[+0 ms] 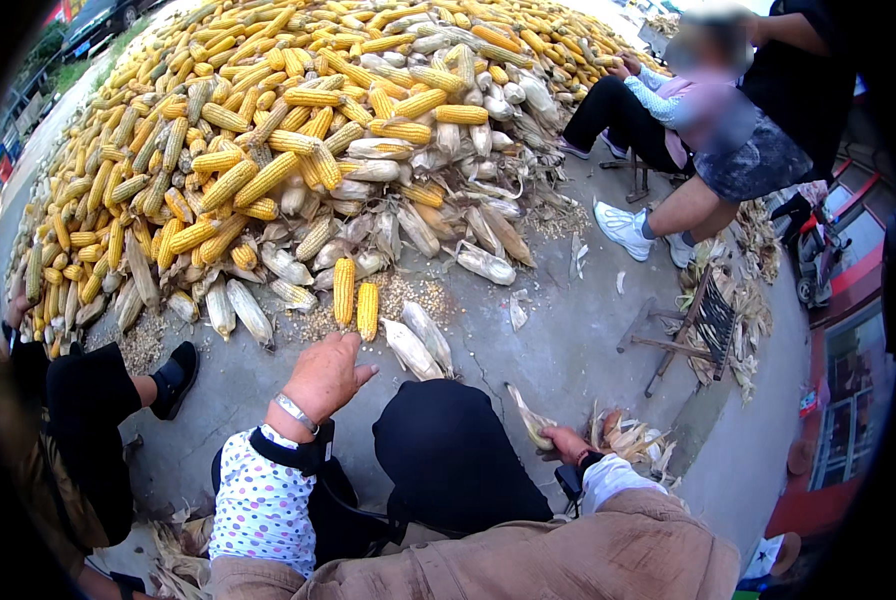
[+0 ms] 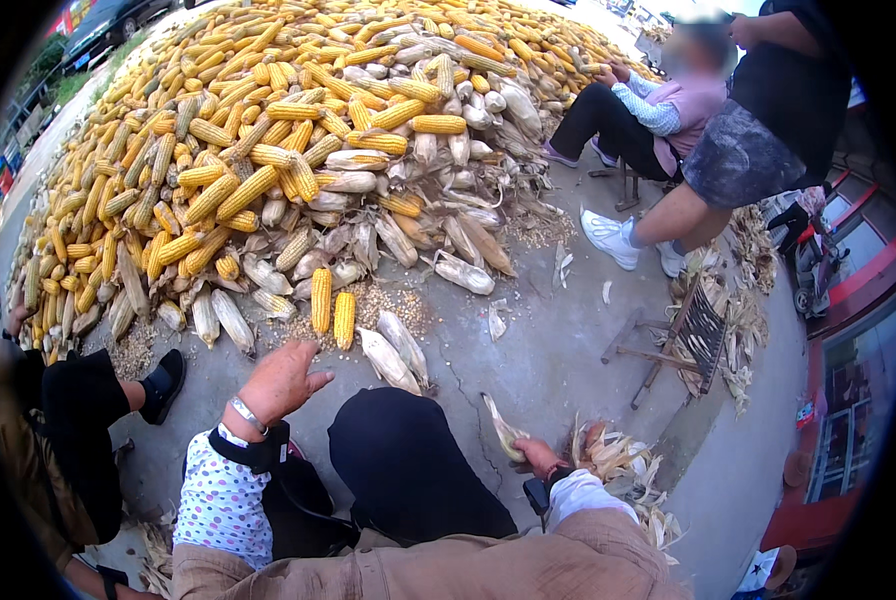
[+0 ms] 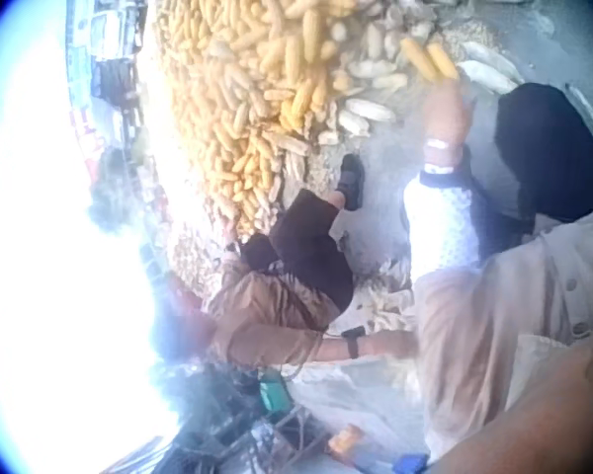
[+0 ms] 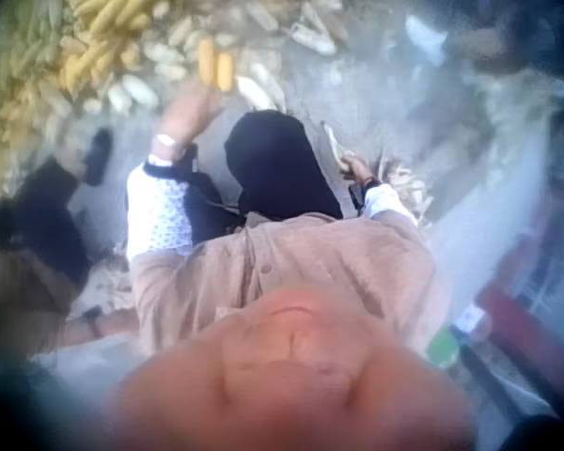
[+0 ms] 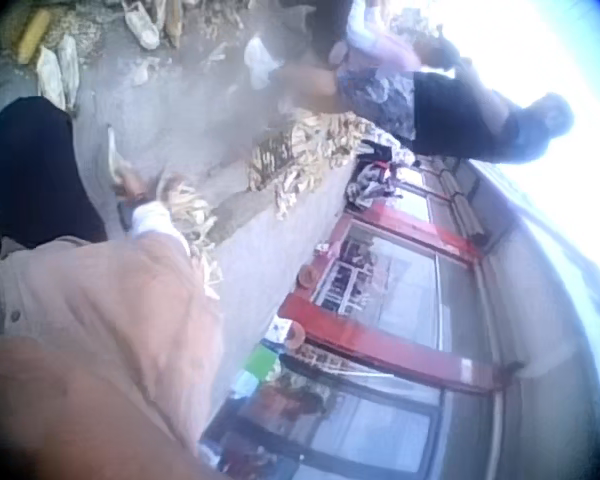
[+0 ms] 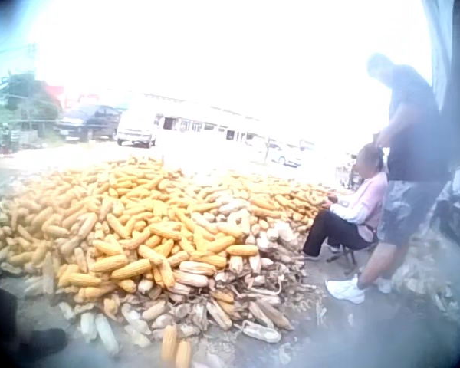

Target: The person sits on a low stool and shucks corn cobs by hand, removing the husks and silk. They repeatedly pick up cobs from a large pile, peel them, and toss the cleaned cobs onto a separate pile.

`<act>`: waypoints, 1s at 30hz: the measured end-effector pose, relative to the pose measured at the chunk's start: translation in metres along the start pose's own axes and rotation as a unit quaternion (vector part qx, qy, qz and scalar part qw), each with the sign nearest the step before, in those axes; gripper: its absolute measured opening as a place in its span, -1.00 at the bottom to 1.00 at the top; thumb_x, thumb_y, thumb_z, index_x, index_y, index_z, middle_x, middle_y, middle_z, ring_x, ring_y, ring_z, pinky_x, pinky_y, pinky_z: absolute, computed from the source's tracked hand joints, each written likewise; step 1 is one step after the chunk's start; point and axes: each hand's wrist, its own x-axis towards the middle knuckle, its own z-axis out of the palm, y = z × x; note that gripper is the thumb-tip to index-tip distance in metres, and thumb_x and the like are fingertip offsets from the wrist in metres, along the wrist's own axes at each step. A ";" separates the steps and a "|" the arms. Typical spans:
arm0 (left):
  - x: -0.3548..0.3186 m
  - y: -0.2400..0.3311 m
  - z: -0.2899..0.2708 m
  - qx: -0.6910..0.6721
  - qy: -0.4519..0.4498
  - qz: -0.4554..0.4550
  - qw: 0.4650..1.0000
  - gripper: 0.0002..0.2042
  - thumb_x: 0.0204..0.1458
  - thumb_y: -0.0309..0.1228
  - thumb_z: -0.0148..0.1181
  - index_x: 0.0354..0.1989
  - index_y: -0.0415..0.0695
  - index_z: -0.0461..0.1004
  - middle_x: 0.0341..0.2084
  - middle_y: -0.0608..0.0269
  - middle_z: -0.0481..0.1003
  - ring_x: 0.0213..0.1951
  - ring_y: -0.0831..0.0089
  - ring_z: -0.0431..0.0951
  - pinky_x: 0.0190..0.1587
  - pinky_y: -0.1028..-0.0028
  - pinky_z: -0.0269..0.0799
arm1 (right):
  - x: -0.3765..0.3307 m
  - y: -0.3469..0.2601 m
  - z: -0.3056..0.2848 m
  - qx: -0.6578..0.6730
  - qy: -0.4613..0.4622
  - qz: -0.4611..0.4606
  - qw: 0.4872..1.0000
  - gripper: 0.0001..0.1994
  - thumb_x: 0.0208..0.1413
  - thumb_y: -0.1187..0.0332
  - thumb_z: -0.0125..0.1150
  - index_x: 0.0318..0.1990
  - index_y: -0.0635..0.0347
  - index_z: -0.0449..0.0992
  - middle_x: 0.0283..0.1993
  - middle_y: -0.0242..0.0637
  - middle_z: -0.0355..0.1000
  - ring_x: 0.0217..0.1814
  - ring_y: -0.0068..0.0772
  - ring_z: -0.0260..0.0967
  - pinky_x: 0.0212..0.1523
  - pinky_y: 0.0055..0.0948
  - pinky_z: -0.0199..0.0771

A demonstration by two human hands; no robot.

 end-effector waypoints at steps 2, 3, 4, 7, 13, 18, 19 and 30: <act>-0.004 0.001 -0.002 -0.013 -0.004 0.006 1.000 -0.63 -0.02 -0.17 0.16 -0.22 -0.24 0.37 -0.30 -0.08 0.43 -0.19 0.00 0.45 -0.14 0.19 0.37 | 0.001 0.061 -0.050 0.024 0.031 0.087 0.995 -0.67 0.00 0.25 0.13 -0.09 0.18 0.41 -0.25 -0.19 0.45 -0.38 -0.18 0.47 -0.41 -0.15 0.48; -0.006 0.002 -0.002 -0.013 -0.001 0.017 1.000 -0.63 -0.02 -0.15 0.16 -0.22 -0.24 0.38 -0.30 -0.07 0.44 -0.20 0.00 0.45 -0.14 0.19 0.38 | 0.005 0.092 -0.071 0.013 0.050 0.074 0.996 -0.70 -0.01 0.27 0.12 -0.16 0.27 0.46 -0.26 -0.22 0.47 -0.29 -0.21 0.45 -0.25 -0.20 0.47; -0.007 0.002 -0.004 -0.009 -0.012 0.023 1.000 -0.62 -0.03 -0.14 0.16 -0.23 -0.23 0.38 -0.29 -0.07 0.44 -0.20 0.00 0.45 -0.14 0.18 0.38 | 0.007 0.117 -0.096 -0.070 0.021 0.041 0.996 -0.72 -0.07 0.32 0.18 -0.20 0.30 0.50 -0.24 -0.24 0.48 -0.26 -0.29 0.43 -0.17 -0.32 0.42; -0.011 -0.001 -0.003 -0.014 -0.026 0.015 0.999 -0.60 -0.02 -0.10 0.14 -0.21 -0.22 0.40 -0.27 -0.06 0.44 -0.20 0.00 0.47 -0.15 0.18 0.39 | 0.020 0.123 -0.115 -0.273 -0.046 0.134 0.951 -0.72 -0.09 0.35 0.20 -0.19 0.25 0.49 -0.26 -0.26 0.48 -0.25 -0.39 0.42 -0.16 -0.43 0.40; -0.005 -0.011 0.003 -0.050 -0.009 0.010 0.999 -0.60 -0.02 -0.08 0.12 -0.27 -0.24 0.44 -0.35 -0.09 0.49 -0.26 0.00 0.51 -0.19 0.17 0.42 | -0.079 -0.325 0.102 0.017 -0.200 -0.220 0.955 -0.69 0.13 0.17 -0.03 -0.04 0.11 0.39 -0.09 -0.22 0.42 -0.16 -0.32 0.41 -0.28 -0.15 0.44; -0.005 -0.013 -0.006 -0.059 0.016 -0.029 0.998 -0.57 -0.05 -0.05 0.14 -0.28 -0.26 0.46 -0.35 -0.08 0.51 -0.27 -0.01 0.52 -0.20 0.17 0.44 | -0.273 -0.553 0.225 0.065 -0.238 -0.731 0.636 -0.29 0.05 -0.09 0.12 0.25 0.10 0.09 0.30 -0.15 0.02 0.28 -0.25 0.07 0.19 -0.13 0.10; -0.006 -0.014 -0.009 -0.076 -0.006 -0.030 0.997 -0.56 -0.01 -0.05 0.12 -0.26 -0.28 0.42 -0.34 -0.15 0.48 -0.22 -0.04 0.48 -0.14 0.14 0.37 | -0.280 -0.539 0.243 0.011 -0.218 -0.707 0.673 -0.27 0.04 -0.06 0.15 0.26 0.13 0.07 0.28 -0.11 0.05 0.25 -0.23 0.11 0.17 -0.16 0.14; -0.018 -0.027 -0.016 -0.031 0.020 -0.012 0.999 -0.61 0.01 -0.15 0.12 -0.22 -0.30 0.37 -0.31 -0.15 0.45 -0.19 -0.05 0.45 -0.15 0.18 0.36 | 0.013 -0.208 0.197 -0.338 -0.043 -0.241 0.909 -0.63 -0.10 0.25 0.17 -0.15 0.32 0.48 -0.32 -0.08 0.49 -0.42 -0.34 0.48 -0.38 -0.42 0.47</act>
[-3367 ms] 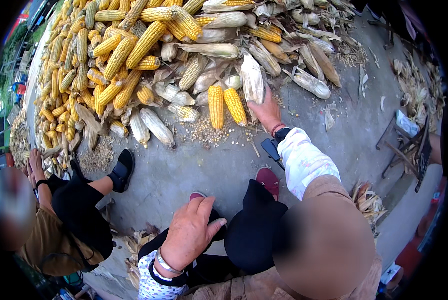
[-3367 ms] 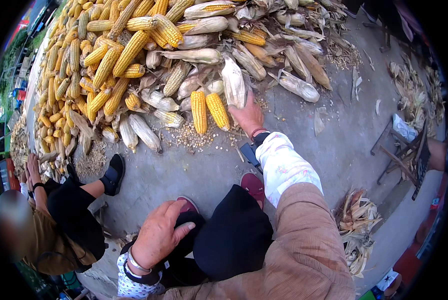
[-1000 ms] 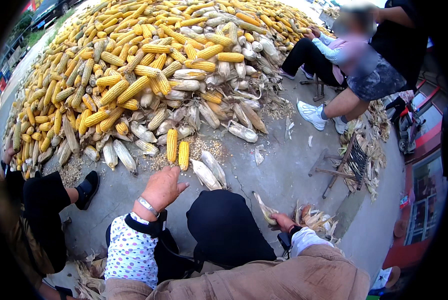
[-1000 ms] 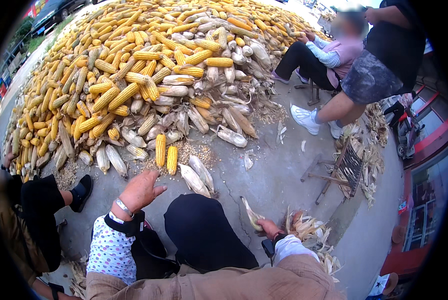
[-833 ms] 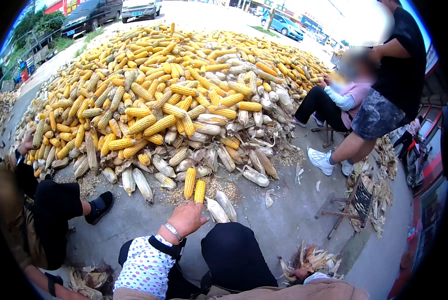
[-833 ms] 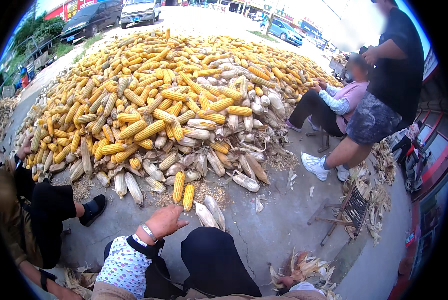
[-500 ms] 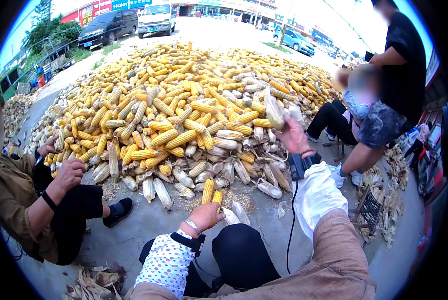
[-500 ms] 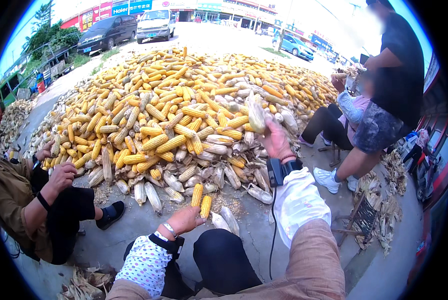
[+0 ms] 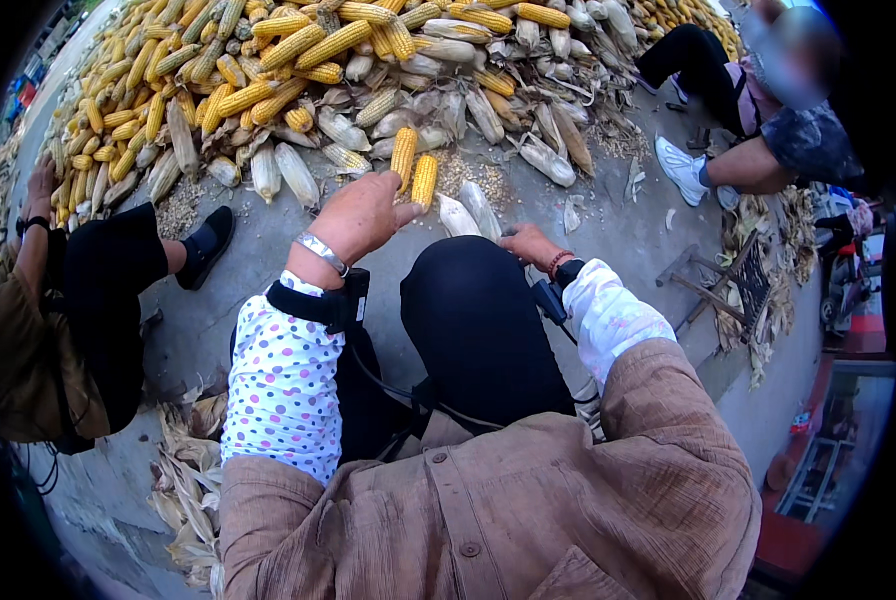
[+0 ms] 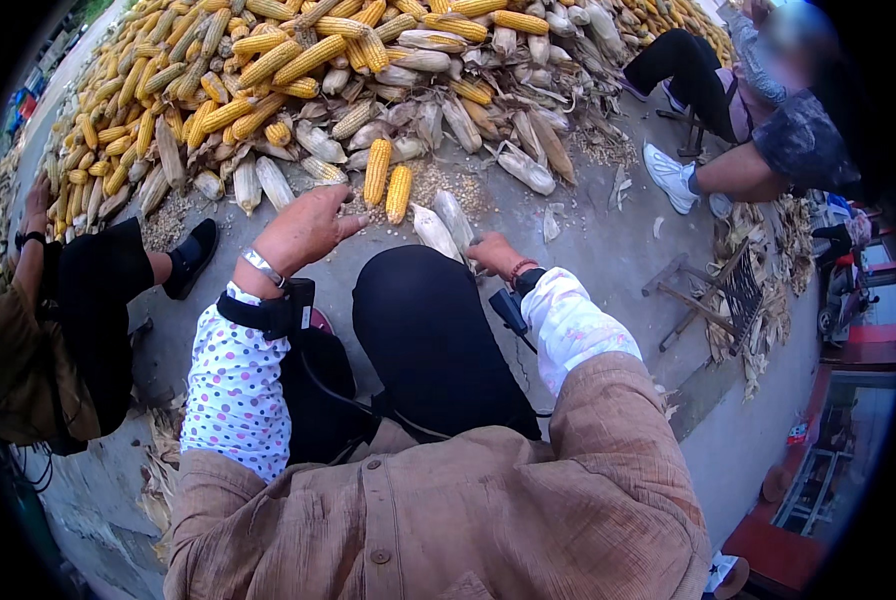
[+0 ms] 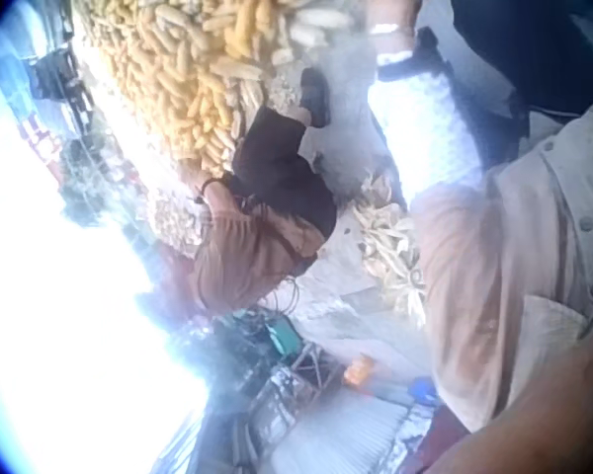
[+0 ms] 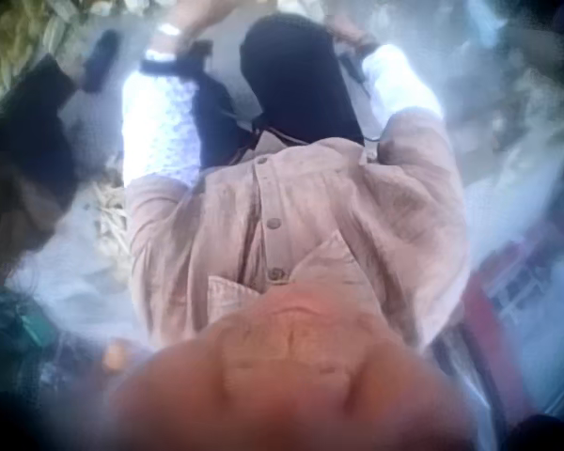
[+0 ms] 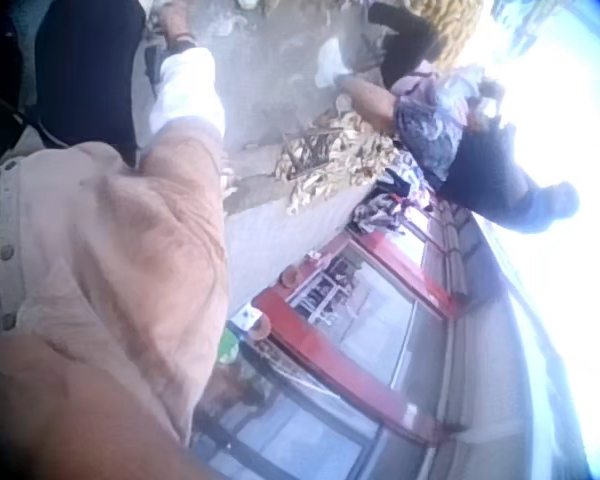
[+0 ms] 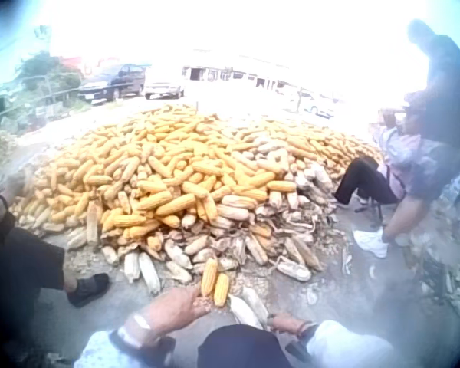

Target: The person sits on a low stool and shucks corn cobs by hand, removing the husks and silk. They repeatedly pick up cobs from a large pile, peel them, and toss the cleaned cobs onto a separate pile.

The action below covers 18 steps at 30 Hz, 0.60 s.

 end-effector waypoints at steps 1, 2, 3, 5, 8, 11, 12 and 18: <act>0.000 -0.001 -0.003 -0.007 -0.009 -0.018 1.000 -0.60 0.02 -0.15 0.12 -0.20 -0.29 0.37 -0.29 -0.15 0.45 -0.18 -0.05 0.44 -0.14 0.18 0.36 | 0.002 0.026 0.006 0.013 -0.031 0.024 0.999 -0.62 -0.13 0.25 0.20 -0.14 0.27 0.50 -0.29 -0.09 0.49 -0.29 -0.25 0.49 -0.25 -0.34 0.48; 0.000 -0.002 -0.007 -0.006 0.009 -0.021 1.000 -0.60 0.02 -0.15 0.11 -0.18 -0.29 0.37 -0.27 -0.14 0.45 -0.16 -0.05 0.44 -0.13 0.19 0.35 | 0.005 0.046 0.015 -0.056 0.003 0.020 0.998 -0.61 -0.15 0.23 0.21 -0.14 0.27 0.49 -0.27 -0.08 0.49 -0.24 -0.20 0.48 -0.19 -0.31 0.46; -0.001 -0.002 -0.009 -0.013 0.024 -0.020 0.999 -0.58 0.02 -0.16 0.12 -0.12 -0.29 0.36 -0.24 -0.14 0.44 -0.14 -0.04 0.43 -0.11 0.20 0.35 | 0.006 0.062 0.024 -0.115 0.043 -0.009 0.992 -0.59 -0.16 0.22 0.22 -0.14 0.27 0.49 -0.25 -0.08 0.49 -0.20 -0.15 0.46 -0.14 -0.27 0.44; 0.002 -0.002 -0.011 0.000 0.003 -0.038 0.999 -0.58 0.03 -0.17 0.12 -0.10 -0.29 0.36 -0.23 -0.14 0.44 -0.13 -0.04 0.42 -0.11 0.22 0.35 | 0.017 0.079 0.035 -0.116 0.116 -0.010 0.986 -0.40 -0.24 0.20 0.29 0.02 0.30 0.36 -0.02 0.05 0.38 0.08 0.02 0.30 0.10 -0.17 0.28; 0.005 0.000 -0.009 0.016 -0.017 -0.036 0.999 -0.59 0.03 -0.20 0.12 -0.08 -0.28 0.34 -0.22 -0.13 0.43 -0.14 -0.05 0.42 -0.11 0.21 0.35 | 0.034 0.089 0.047 -0.094 0.191 -0.021 0.977 -0.18 -0.31 0.22 0.38 0.17 0.34 0.14 0.16 0.16 0.16 0.21 0.06 0.14 0.17 -0.21 0.21; 0.006 0.002 -0.006 0.021 -0.038 -0.059 0.997 -0.59 0.02 -0.21 0.13 -0.06 -0.26 0.33 -0.23 -0.11 0.42 -0.16 -0.05 0.43 -0.13 0.20 0.35 | 0.053 0.084 0.061 -0.052 0.164 -0.040 0.984 0.13 -0.45 0.14 0.50 0.28 0.33 -0.13 0.25 0.19 -0.03 0.32 0.05 -0.07 0.29 -0.23 0.00; 0.006 0.004 -0.005 0.015 -0.037 -0.054 0.998 -0.60 0.02 -0.22 0.13 -0.06 -0.25 0.33 -0.23 -0.11 0.42 -0.17 -0.05 0.43 -0.13 0.20 0.35 | 0.058 0.080 0.067 -0.039 0.172 -0.060 0.982 0.16 -0.48 0.15 0.52 0.29 0.32 -0.15 0.26 0.17 -0.04 0.33 0.04 -0.08 0.30 -0.22 -0.01; 0.009 0.011 -0.005 0.010 -0.046 -0.041 0.998 -0.63 -0.01 -0.27 0.17 -0.09 -0.23 0.34 -0.25 -0.08 0.41 -0.22 -0.04 0.43 -0.18 0.23 0.36 | 0.075 0.046 0.095 -0.058 0.197 0.038 0.978 0.14 -0.47 0.26 0.49 0.30 0.19 -0.20 0.18 0.18 0.04 0.25 0.18 0.02 0.23 -0.17 0.10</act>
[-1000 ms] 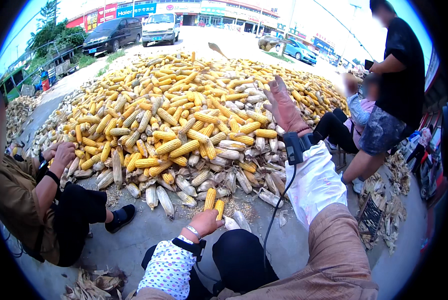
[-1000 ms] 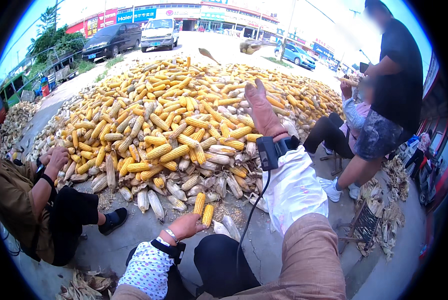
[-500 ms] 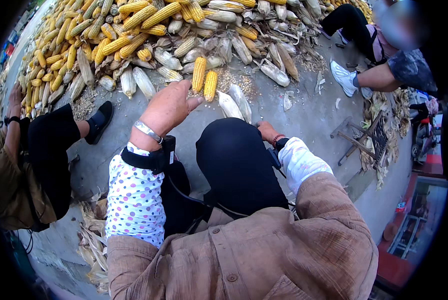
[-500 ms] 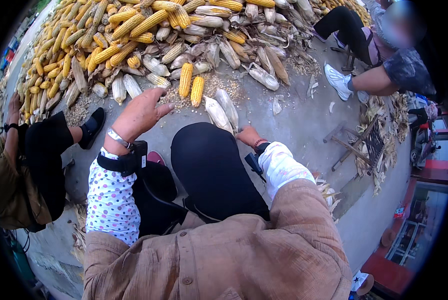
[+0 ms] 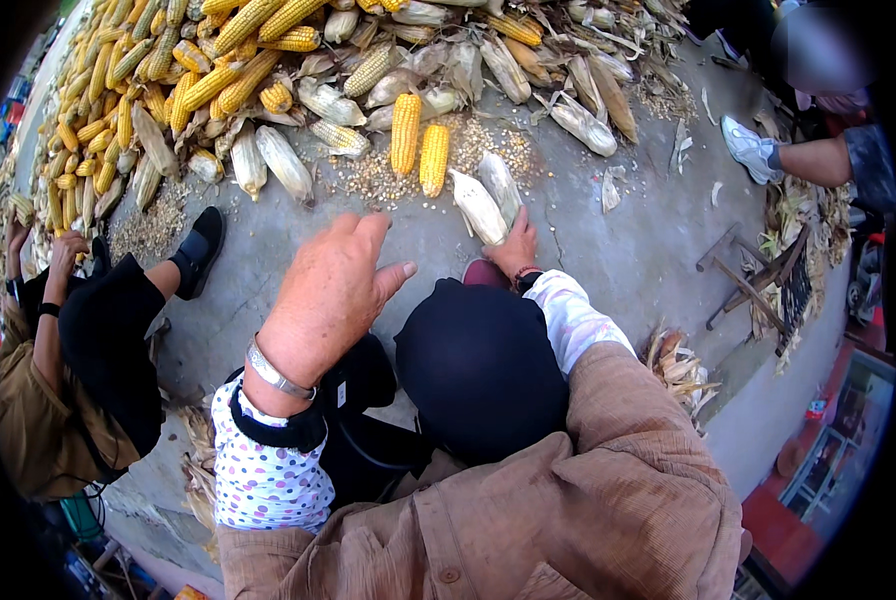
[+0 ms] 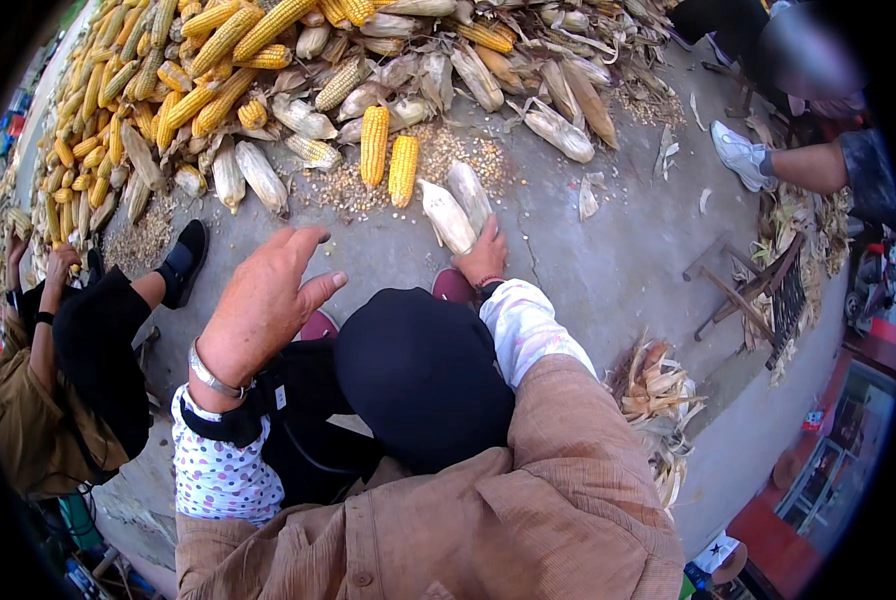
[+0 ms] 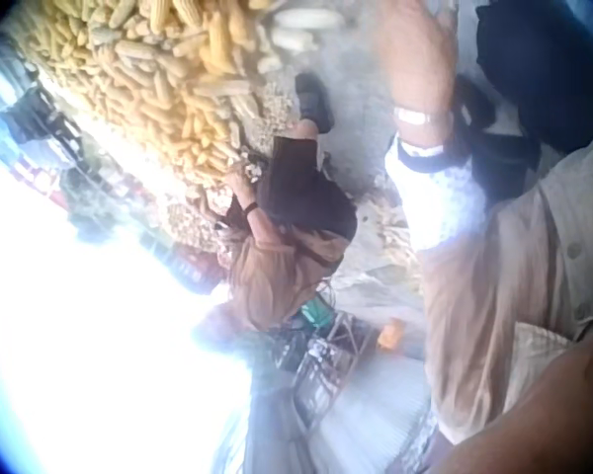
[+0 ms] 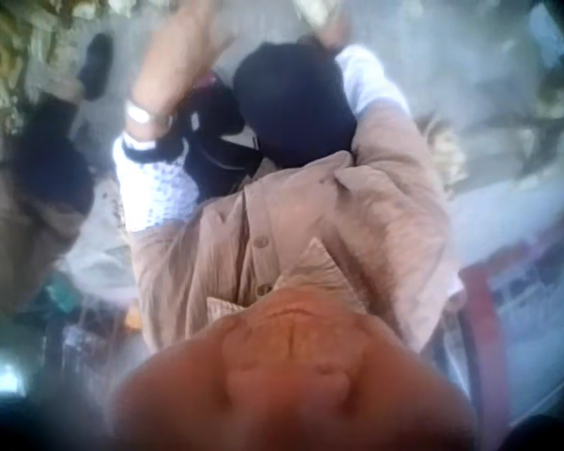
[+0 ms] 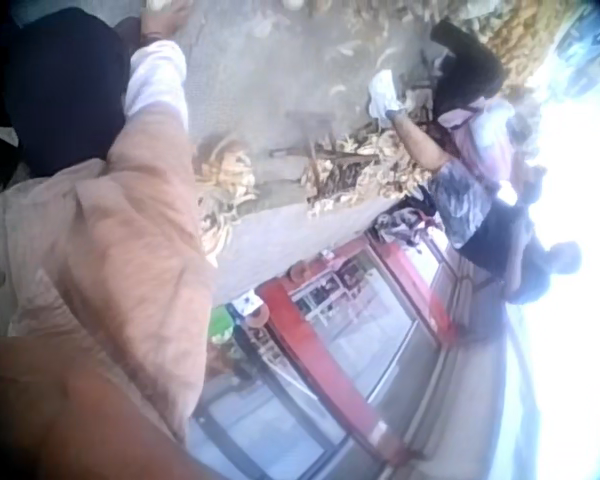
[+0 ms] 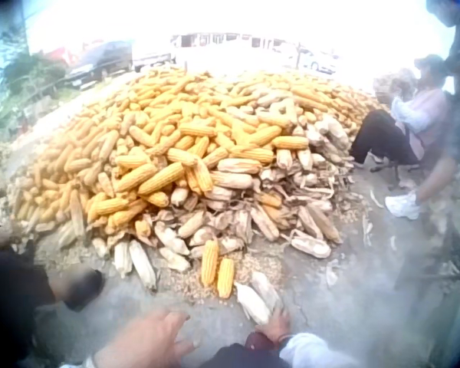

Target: The person sits on a low stool and shucks corn cobs by hand, removing the husks and silk. They repeatedly pick up cobs from a large pile, peel them, and toss the cleaned cobs onto a separate pile.

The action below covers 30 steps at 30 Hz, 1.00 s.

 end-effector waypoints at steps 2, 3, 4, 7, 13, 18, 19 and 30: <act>0.003 0.000 0.000 0.005 0.005 0.006 1.000 -0.62 -0.02 -0.27 0.17 -0.09 -0.23 0.34 -0.26 -0.07 0.41 -0.23 -0.04 0.44 -0.18 0.23 0.36 | 0.007 -0.011 0.002 0.020 -0.008 0.036 0.999 0.10 -0.43 0.27 0.47 0.29 0.23 -0.18 0.15 0.19 0.09 0.21 0.18 0.07 0.20 -0.17 0.14; 0.005 -0.001 0.001 0.003 0.003 0.006 1.000 -0.62 -0.02 -0.27 0.17 -0.09 -0.23 0.34 -0.26 -0.07 0.41 -0.23 -0.04 0.44 -0.18 0.23 0.36 | 0.013 -0.016 0.006 0.060 -0.012 0.022 0.998 0.09 -0.40 0.26 0.47 0.29 0.27 -0.20 0.16 0.17 0.08 0.21 0.14 0.07 0.20 -0.17 0.12; 0.006 -0.001 0.002 0.001 0.004 0.007 1.000 -0.62 -0.02 -0.27 0.17 -0.09 -0.23 0.34 -0.26 -0.07 0.42 -0.23 -0.03 0.44 -0.19 0.23 0.36 | 0.020 -0.022 0.011 0.098 0.004 0.002 0.995 0.09 -0.36 0.25 0.46 0.28 0.30 -0.22 0.16 0.16 0.08 0.21 0.09 0.07 0.21 -0.18 0.11; 0.008 0.002 0.004 0.002 0.001 0.009 1.000 -0.62 -0.02 -0.26 0.18 -0.10 -0.24 0.34 -0.27 -0.07 0.42 -0.24 -0.03 0.44 -0.19 0.22 0.36 | 0.045 -0.027 0.028 0.292 0.001 0.064 0.954 -0.07 -0.21 0.25 0.39 0.23 0.38 -0.14 0.11 0.06 0.17 0.10 -0.06 0.21 0.09 -0.19 0.24; 0.015 0.004 0.007 -0.001 -0.005 0.010 1.000 -0.62 -0.02 -0.26 0.17 -0.11 -0.25 0.34 -0.27 -0.07 0.42 -0.23 -0.05 0.43 -0.19 0.21 0.36 | 0.084 -0.012 0.040 0.421 -0.171 0.175 0.874 -0.72 -0.02 0.32 0.25 -0.27 0.39 0.42 -0.49 -0.23 0.42 -0.51 -0.38 0.37 -0.52 -0.25 0.36; 0.017 0.003 0.012 0.008 -0.020 -0.007 1.000 -0.62 -0.01 -0.26 0.16 -0.11 -0.26 0.34 -0.26 -0.08 0.42 -0.20 -0.06 0.43 -0.17 0.20 0.36 | 0.072 -0.024 -0.015 0.239 -0.003 0.054 0.970 -0.70 -0.06 0.29 0.21 -0.36 0.44 0.50 -0.46 -0.10 0.47 -0.47 -0.22 0.42 -0.46 -0.22 0.37; 0.016 0.005 0.013 0.012 -0.017 0.000 1.000 -0.62 -0.01 -0.26 0.16 -0.10 -0.26 0.34 -0.26 -0.09 0.42 -0.20 -0.06 0.43 -0.16 0.19 0.36 | 0.070 -0.030 -0.036 0.199 -0.002 0.029 0.980 -0.70 -0.07 0.28 0.21 -0.37 0.44 0.50 -0.48 -0.07 0.47 -0.45 -0.21 0.43 -0.44 -0.22 0.38; 0.048 0.043 0.026 -0.050 0.137 0.100 0.984 -0.56 -0.11 -0.31 0.25 -0.06 -0.23 0.32 -0.21 -0.09 0.38 -0.16 -0.04 0.41 -0.12 0.17 0.34 | -0.032 -0.159 -0.225 -0.105 0.078 -0.366 0.921 -0.82 -0.10 0.28 0.17 -0.43 0.21 0.47 -0.42 0.02 0.43 -0.29 0.12 0.38 -0.27 -0.09 0.37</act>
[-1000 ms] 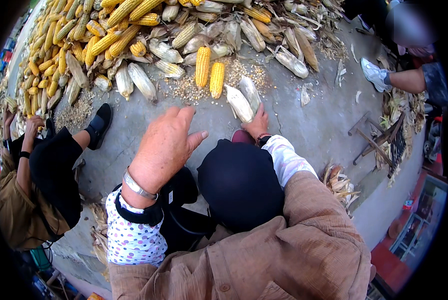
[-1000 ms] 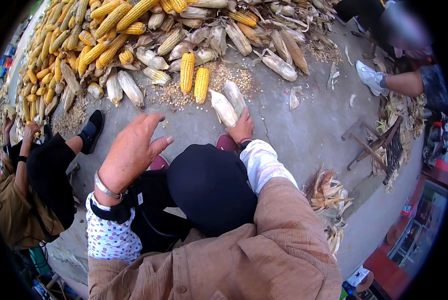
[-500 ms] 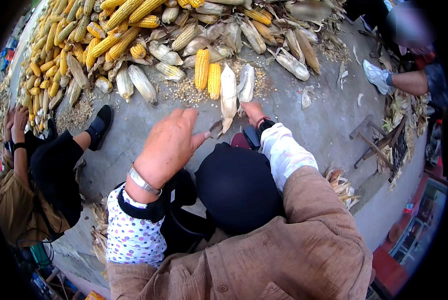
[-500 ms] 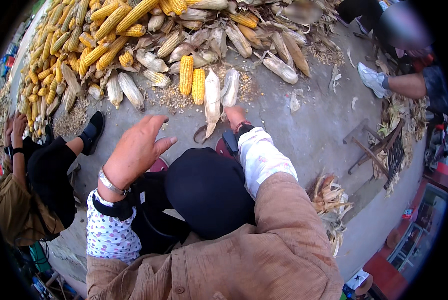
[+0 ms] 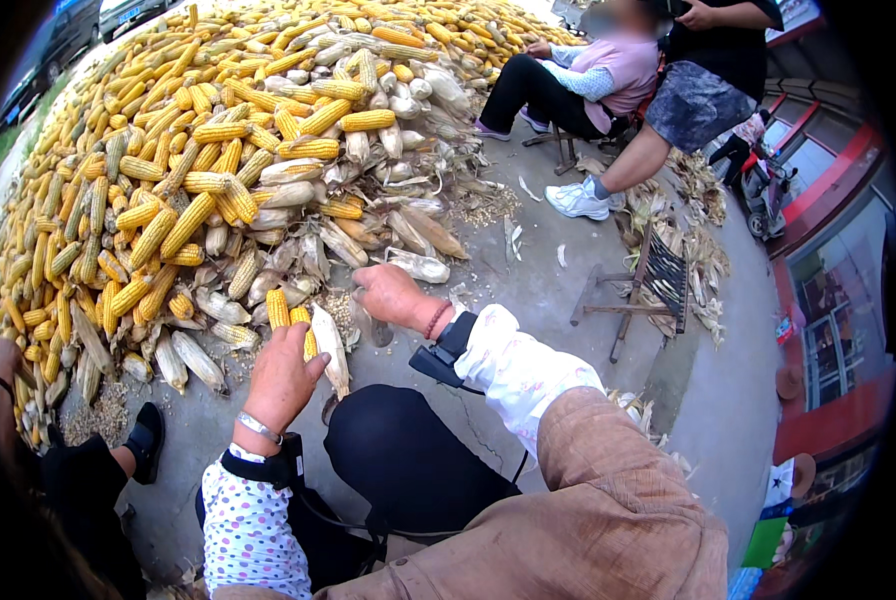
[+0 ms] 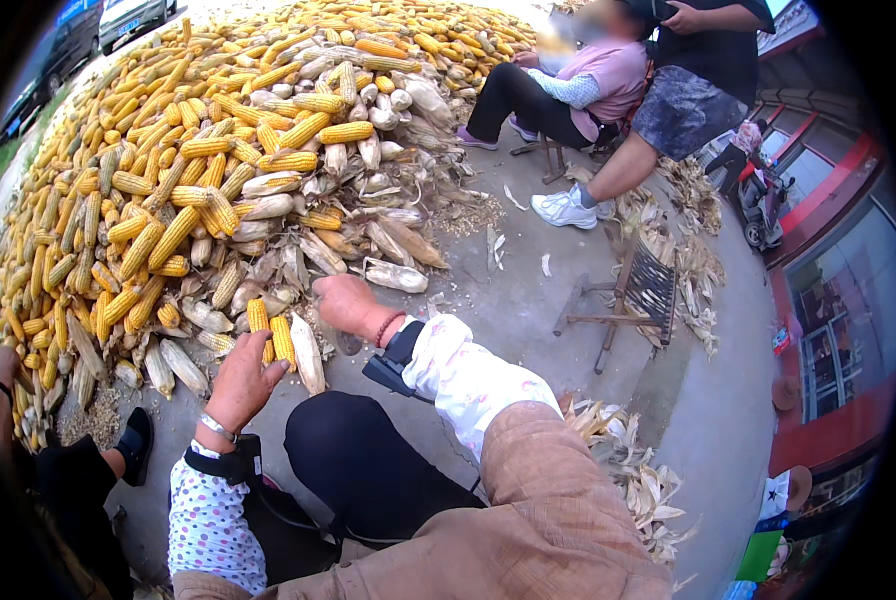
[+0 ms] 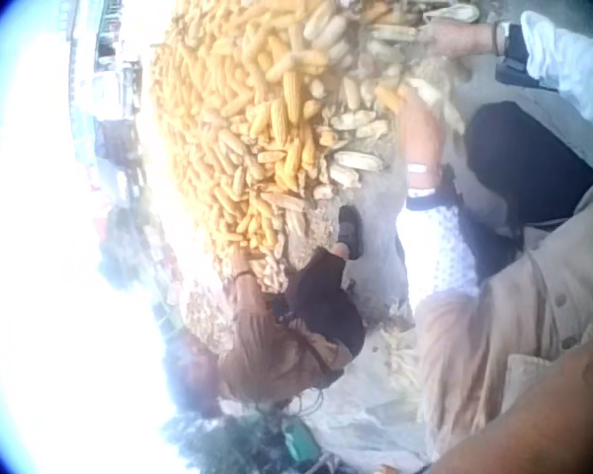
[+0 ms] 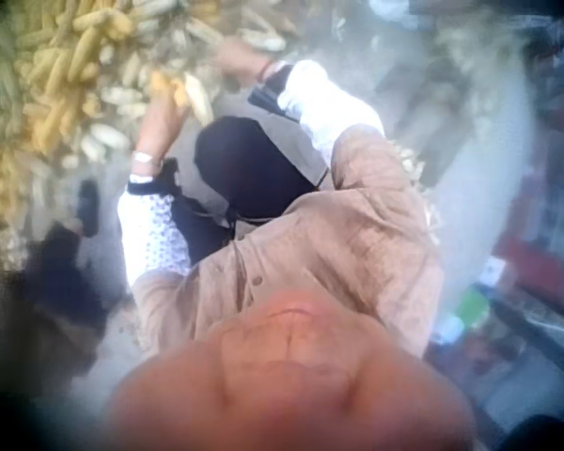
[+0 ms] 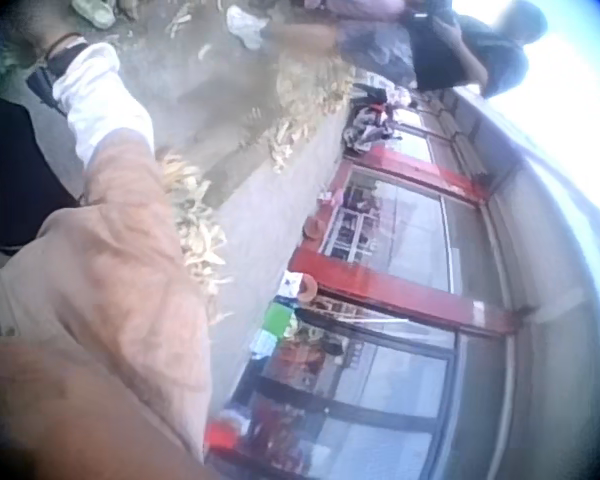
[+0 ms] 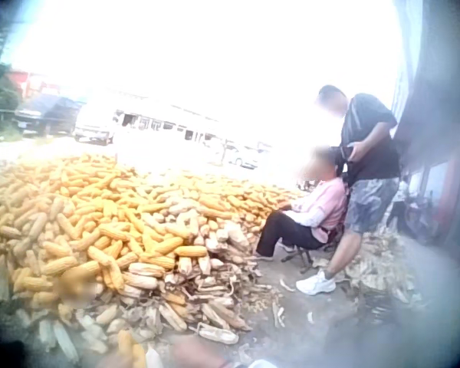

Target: The person sits on a low stool and shucks corn cobs by hand, removing the husks and silk. They repeatedly pick up cobs from a large pile, peel them, and toss the cleaned cobs onto a separate pile.

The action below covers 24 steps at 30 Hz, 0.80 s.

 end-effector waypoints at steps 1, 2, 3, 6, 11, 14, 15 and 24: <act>0.003 0.002 0.004 -0.018 0.040 0.013 0.999 -0.53 -0.12 -0.32 0.26 -0.03 -0.22 0.30 -0.18 -0.09 0.37 -0.13 -0.04 0.39 -0.09 0.18 0.33 | -0.004 -0.014 -0.016 0.025 0.003 -0.052 0.998 -0.82 -0.11 0.28 0.18 -0.44 0.21 0.45 -0.45 0.01 0.42 -0.31 0.11 0.37 -0.29 -0.11 0.37; 0.007 0.003 0.007 -0.039 0.077 0.023 0.996 -0.50 -0.13 -0.32 0.26 0.01 -0.21 0.28 -0.15 -0.08 0.36 -0.10 -0.03 0.38 -0.06 0.19 0.31 | -0.005 -0.027 -0.030 0.016 0.000 -0.095 0.995 -0.82 -0.12 0.29 0.18 -0.43 0.21 0.44 -0.46 0.01 0.40 -0.33 0.10 0.37 -0.30 -0.13 0.37; 0.011 0.003 0.007 -0.058 0.090 0.046 0.993 -0.41 -0.17 -0.34 0.28 0.09 -0.19 0.23 -0.06 -0.07 0.32 -0.02 -0.02 0.33 0.01 0.22 0.27 | -0.008 -0.040 -0.041 0.047 0.015 -0.122 0.991 -0.84 -0.13 0.32 0.18 -0.44 0.22 0.44 -0.46 0.02 0.40 -0.34 0.10 0.37 -0.32 -0.14 0.37; 0.019 0.007 0.005 -0.090 0.167 0.119 0.975 -0.47 -0.18 -0.37 0.28 0.03 -0.19 0.30 -0.07 -0.05 0.38 -0.04 0.01 0.38 -0.02 0.26 0.30 | -0.010 -0.073 -0.065 0.118 0.029 -0.200 0.972 -0.86 -0.14 0.36 0.16 -0.40 0.20 0.47 -0.47 -0.02 0.41 -0.37 0.03 0.39 -0.35 -0.23 0.39; 0.014 0.009 -0.013 -0.370 0.197 0.013 0.908 -0.64 -0.02 -0.38 0.16 -0.03 -0.21 0.36 -0.28 0.14 0.48 -0.26 0.43 0.46 -0.18 0.44 0.38 | 0.002 -0.113 -0.070 0.174 0.169 -0.196 0.950 -0.71 -0.10 0.31 0.18 -0.20 0.23 0.44 -0.26 -0.04 0.42 -0.20 -0.05 0.38 -0.17 -0.30 0.38; 0.009 0.004 -0.026 -0.373 0.240 0.005 0.896 -0.67 0.04 -0.33 0.12 -0.05 -0.23 0.35 -0.29 0.15 0.48 -0.28 0.43 0.45 -0.19 0.48 0.36 | 0.006 -0.126 -0.062 0.155 0.323 -0.167 0.918 -0.63 -0.12 0.23 0.23 -0.20 0.30 0.41 -0.24 -0.04 0.34 -0.10 -0.05 0.33 -0.09 -0.28 0.34; 0.005 0.001 -0.030 -0.376 0.231 0.025 0.897 -0.66 0.04 -0.33 0.13 -0.04 -0.23 0.35 -0.29 0.18 0.48 -0.28 0.46 0.44 -0.20 0.49 0.36 | 0.006 -0.129 -0.060 0.187 0.245 -0.128 0.943 -0.66 -0.12 0.22 0.23 -0.27 0.32 0.41 -0.27 -0.03 0.35 -0.14 -0.06 0.34 -0.14 -0.28 0.35; 0.000 -0.022 -0.029 -0.365 0.193 -0.032 0.910 -0.67 0.01 -0.40 0.15 -0.05 -0.25 0.36 -0.33 0.24 0.46 -0.29 0.53 0.42 -0.23 0.55 0.35 | 0.017 -0.137 -0.004 0.403 0.143 -0.108 0.898 -0.79 -0.07 0.34 0.14 -0.49 0.37 0.43 -0.56 -0.07 0.34 -0.53 -0.43 0.24 -0.44 -0.35 0.31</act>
